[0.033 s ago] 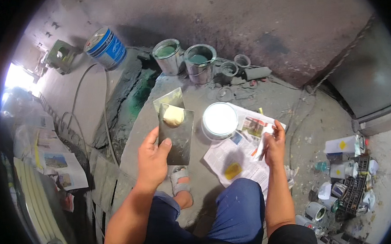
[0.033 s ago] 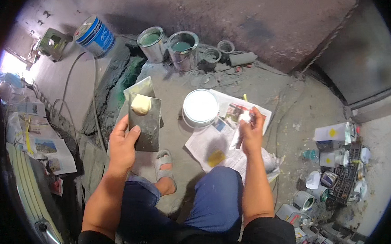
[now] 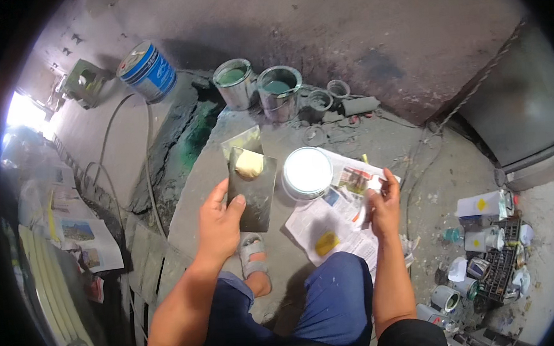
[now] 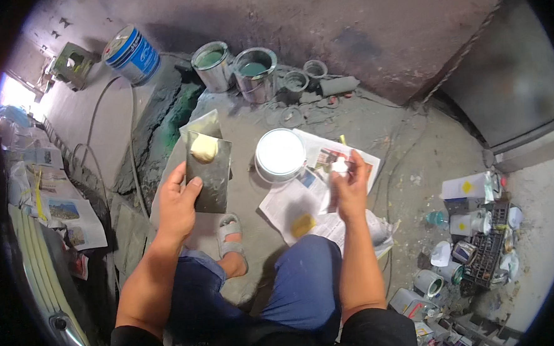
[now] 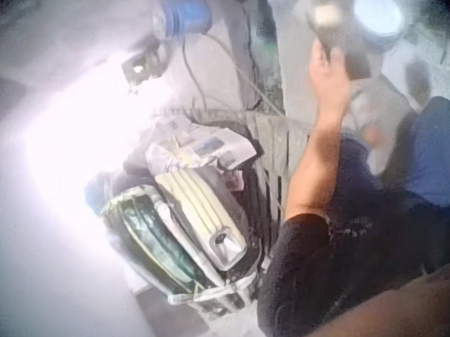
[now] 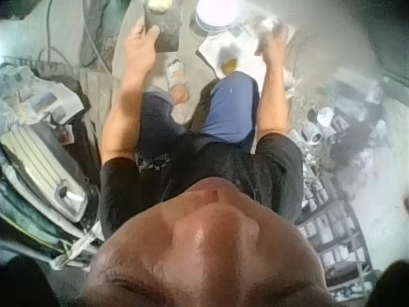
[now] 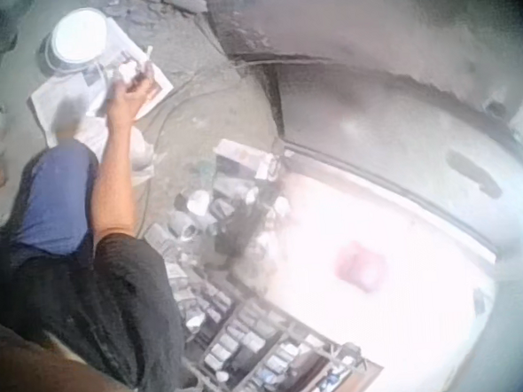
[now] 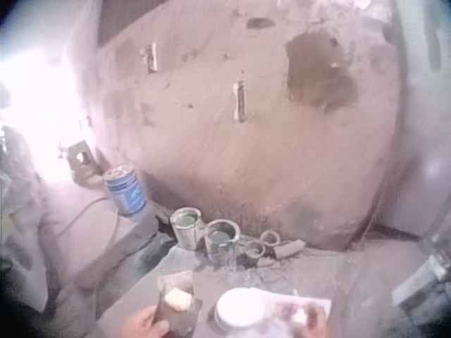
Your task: The person scoops a beige paste from a can onto a metal putty knife, then uses a second knife to spread and smooth the paste across the first blade. The person repeatedly transfers and spreads the paste between the two knives while sitting on the floor.
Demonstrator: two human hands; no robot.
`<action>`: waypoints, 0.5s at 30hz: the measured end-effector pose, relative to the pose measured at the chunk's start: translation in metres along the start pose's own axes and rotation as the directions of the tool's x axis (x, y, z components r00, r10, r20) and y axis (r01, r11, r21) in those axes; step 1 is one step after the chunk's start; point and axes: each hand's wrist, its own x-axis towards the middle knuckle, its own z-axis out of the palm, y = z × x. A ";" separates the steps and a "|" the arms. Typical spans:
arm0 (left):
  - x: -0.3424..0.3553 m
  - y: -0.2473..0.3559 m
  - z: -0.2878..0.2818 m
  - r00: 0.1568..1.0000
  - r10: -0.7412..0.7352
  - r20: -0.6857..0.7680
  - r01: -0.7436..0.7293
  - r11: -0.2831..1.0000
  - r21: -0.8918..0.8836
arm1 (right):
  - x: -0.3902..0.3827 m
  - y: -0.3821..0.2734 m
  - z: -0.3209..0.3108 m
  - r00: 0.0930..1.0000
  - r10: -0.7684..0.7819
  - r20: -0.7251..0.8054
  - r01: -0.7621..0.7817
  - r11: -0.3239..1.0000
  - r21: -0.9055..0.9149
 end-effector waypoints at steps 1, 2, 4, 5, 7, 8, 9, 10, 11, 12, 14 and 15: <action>0.005 -0.006 0.006 1.000 0.000 0.012 0.000 1.000 -0.023 | -0.006 -0.026 0.007 0.997 0.009 0.083 -0.012 0.999 0.037; 0.010 -0.015 0.011 0.999 0.039 0.013 -0.040 0.995 0.090 | -0.013 -0.048 0.013 0.986 0.020 0.164 -0.032 0.997 0.071; 0.021 -0.031 0.018 0.992 0.127 0.018 -0.126 0.938 0.323 | -0.024 -0.078 0.026 0.966 0.012 0.260 -0.041 0.993 0.107; 0.024 -0.037 0.023 0.980 0.197 0.011 -0.188 0.917 0.353 | -0.028 -0.087 0.031 0.953 0.019 0.302 -0.049 0.994 0.093; 0.025 -0.031 0.039 0.985 0.158 0.062 -0.170 0.926 0.338 | -0.035 -0.095 0.038 0.948 0.016 0.316 -0.050 0.994 0.099; 0.025 -0.028 0.045 0.987 0.139 0.086 -0.160 0.929 0.333 | -0.037 -0.096 0.041 0.951 0.006 0.310 -0.034 0.996 0.087; 0.026 -0.030 0.048 0.980 0.175 0.095 -0.198 0.904 0.379 | -0.039 -0.097 0.044 0.947 0.023 0.322 -0.046 0.997 0.062; 0.027 -0.030 0.050 0.977 0.185 0.109 -0.213 0.899 0.382 | -0.042 -0.104 0.047 0.946 0.029 0.321 -0.041 0.999 0.029; 0.028 -0.030 0.054 0.973 0.195 0.122 -0.227 0.895 0.385 | -0.043 -0.104 0.049 0.945 0.002 0.327 -0.027 0.997 0.070; 0.027 -0.029 0.056 0.970 0.202 0.132 -0.238 0.889 0.390 | -0.044 -0.102 0.052 0.942 -0.022 0.335 -0.017 0.994 0.112; 0.026 -0.027 0.060 0.960 0.238 0.149 -0.279 0.869 0.408 | -0.046 -0.105 0.054 0.943 -0.034 0.330 -0.003 0.994 0.113; 0.026 -0.027 0.061 0.955 0.253 0.157 -0.296 0.859 0.416 | -0.047 -0.107 0.056 0.944 -0.038 0.327 0.002 0.994 0.111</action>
